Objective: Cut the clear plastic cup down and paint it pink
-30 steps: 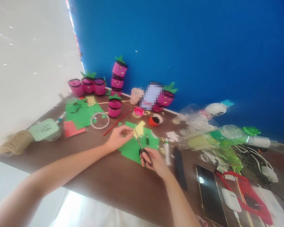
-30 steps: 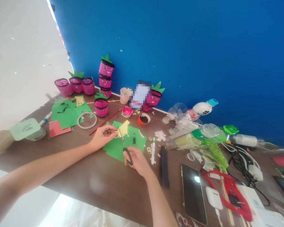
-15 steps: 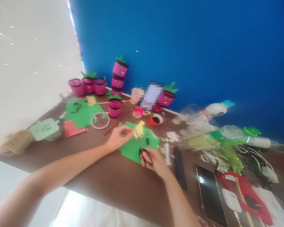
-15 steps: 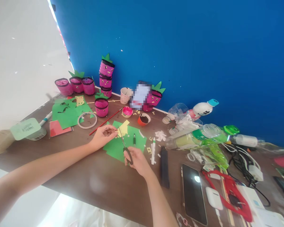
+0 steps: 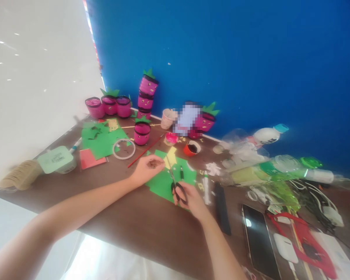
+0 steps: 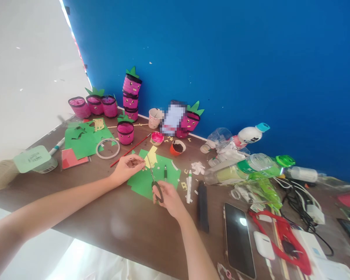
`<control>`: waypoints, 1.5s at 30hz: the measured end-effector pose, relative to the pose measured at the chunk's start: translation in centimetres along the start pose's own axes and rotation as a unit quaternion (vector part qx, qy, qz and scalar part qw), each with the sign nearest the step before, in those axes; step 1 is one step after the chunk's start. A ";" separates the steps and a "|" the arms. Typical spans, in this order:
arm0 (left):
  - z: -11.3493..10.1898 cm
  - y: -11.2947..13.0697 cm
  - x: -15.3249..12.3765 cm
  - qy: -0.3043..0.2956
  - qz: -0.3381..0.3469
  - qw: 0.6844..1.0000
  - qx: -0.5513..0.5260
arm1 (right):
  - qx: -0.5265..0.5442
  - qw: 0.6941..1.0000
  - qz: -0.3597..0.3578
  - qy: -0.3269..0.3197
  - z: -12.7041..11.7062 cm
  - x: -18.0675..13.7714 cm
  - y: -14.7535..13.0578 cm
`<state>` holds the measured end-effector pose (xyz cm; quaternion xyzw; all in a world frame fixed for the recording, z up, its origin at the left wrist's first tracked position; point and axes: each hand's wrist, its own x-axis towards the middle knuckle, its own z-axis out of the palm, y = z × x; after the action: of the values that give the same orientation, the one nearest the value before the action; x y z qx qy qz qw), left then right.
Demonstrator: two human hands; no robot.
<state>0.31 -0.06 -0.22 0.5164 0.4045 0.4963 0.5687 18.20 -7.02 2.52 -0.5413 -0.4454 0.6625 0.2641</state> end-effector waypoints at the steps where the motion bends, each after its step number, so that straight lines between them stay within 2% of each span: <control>1: 0.0 0.1 0.0 -0.002 -0.003 1.000 0.004 | 0.002 1.000 -0.001 -0.001 0.0 0.0 0.0; 19: -0.1 0.2 -0.1 -0.010 -0.003 1.000 0.011 | -0.008 1.000 0.004 0.008 0.2 -0.2 -0.6; 33: 0.1 0.7 -0.2 -0.007 -0.029 0.999 -0.016 | 0.001 1.000 0.001 0.007 0.2 -0.1 -0.1; 45: -0.1 0.5 -0.2 -0.030 -0.042 0.998 -0.026 | -0.002 1.000 0.008 0.008 0.0 0.1 0.2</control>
<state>0.13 -0.23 0.24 0.4984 0.3961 0.4665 0.6141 18.18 -7.04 2.24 -0.5510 -0.4404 0.6589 0.2613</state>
